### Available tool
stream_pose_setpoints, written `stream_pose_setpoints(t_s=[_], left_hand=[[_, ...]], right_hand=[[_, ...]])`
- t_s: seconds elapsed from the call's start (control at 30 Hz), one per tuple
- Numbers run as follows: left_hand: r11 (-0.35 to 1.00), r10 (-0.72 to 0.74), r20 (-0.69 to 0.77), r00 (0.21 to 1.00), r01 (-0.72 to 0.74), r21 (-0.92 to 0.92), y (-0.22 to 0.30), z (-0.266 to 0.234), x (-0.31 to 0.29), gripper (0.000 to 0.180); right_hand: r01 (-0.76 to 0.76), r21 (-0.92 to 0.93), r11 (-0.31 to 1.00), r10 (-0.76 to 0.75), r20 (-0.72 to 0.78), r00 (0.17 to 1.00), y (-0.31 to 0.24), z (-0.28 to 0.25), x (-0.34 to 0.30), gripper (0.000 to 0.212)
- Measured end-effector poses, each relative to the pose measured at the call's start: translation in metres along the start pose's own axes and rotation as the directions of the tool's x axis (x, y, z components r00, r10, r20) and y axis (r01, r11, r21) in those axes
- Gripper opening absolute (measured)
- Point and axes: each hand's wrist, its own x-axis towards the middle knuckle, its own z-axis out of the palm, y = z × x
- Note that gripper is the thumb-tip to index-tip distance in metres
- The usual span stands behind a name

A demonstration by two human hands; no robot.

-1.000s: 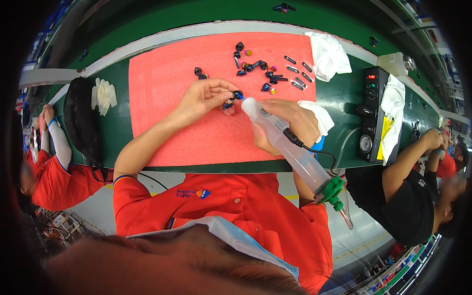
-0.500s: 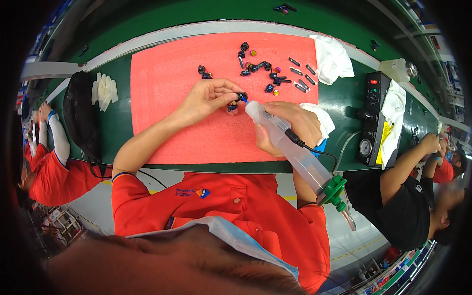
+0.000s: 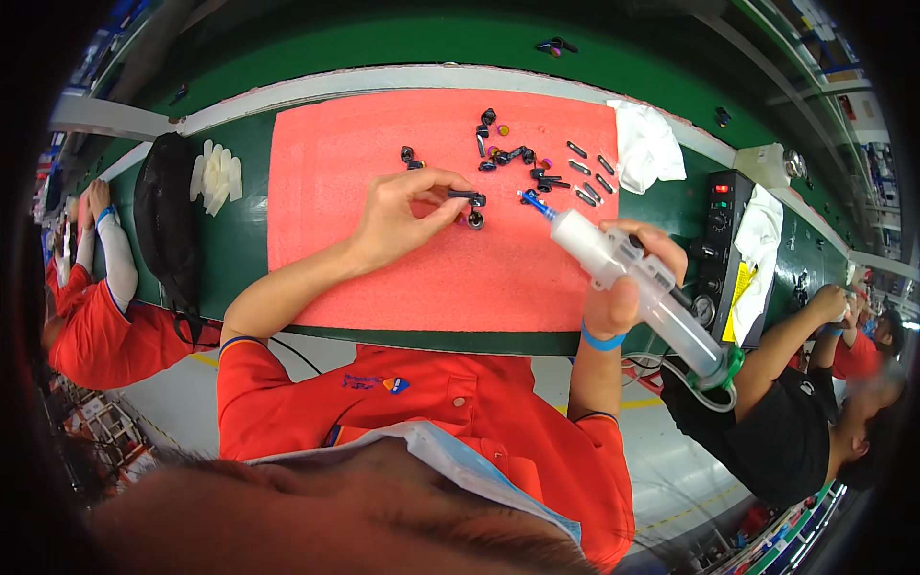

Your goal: Apply sealant or adhesive to small electronic components using a manual dispensing syringe.

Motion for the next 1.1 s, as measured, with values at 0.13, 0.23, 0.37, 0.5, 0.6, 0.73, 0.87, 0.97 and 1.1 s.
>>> stream_pose_setpoints(t_s=[0.13,0.23,0.37,0.5,0.6,0.73,0.87,0.97,1.1], left_hand=[[0.999,0.02,-0.007,1.0,-0.02,0.048,-0.001,-0.003,0.004,0.012],[0.996,0.032,-0.031,0.999,-0.029,0.089,-0.003,-0.008,0.014,0.013],[0.868,0.159,-0.098,0.982,-0.092,0.488,-0.005,-0.04,0.072,0.018],[0.785,0.209,-0.18,0.961,-0.055,0.618,-0.061,-0.075,0.132,0.014],[0.758,0.094,-0.223,0.97,0.076,0.648,-0.081,-0.089,0.143,0.016],[0.46,0.553,-0.127,0.823,-0.175,0.87,-0.068,-0.092,0.119,0.021],[0.789,0.0,0.072,0.997,-0.044,0.613,0.017,-0.054,0.051,0.019],[0.74,0.183,0.205,0.962,-0.272,0.615,0.004,-0.035,0.008,0.02],[0.535,0.061,0.28,0.958,-0.268,0.801,-0.006,-0.026,0.0,0.022]], right_hand=[[-0.108,0.048,0.993,0.109,-0.022,0.994,0.004,-0.001,0.001,0.044],[-0.126,0.024,0.992,0.127,-0.047,0.991,0.003,0.003,0.002,0.044],[-0.137,0.015,0.99,0.138,-0.041,0.99,0.006,-0.003,0.0,0.044],[-0.112,0.011,0.994,0.112,0.0,0.994,0.008,-0.002,-0.003,0.043],[-0.088,-0.014,0.996,0.088,0.007,0.996,0.009,0.0,-0.003,0.043],[-0.097,-0.034,0.995,0.097,0.02,0.995,0.006,0.003,-0.003,0.042],[-0.167,-0.047,0.985,0.168,0.031,0.985,0.003,-0.004,0.0,0.042],[-0.201,0.01,0.98,0.2,0.061,0.978,0.001,0.002,0.0,0.041],[-0.242,0.018,0.97,0.241,0.062,0.969,-0.001,0.004,-0.002,0.04]])
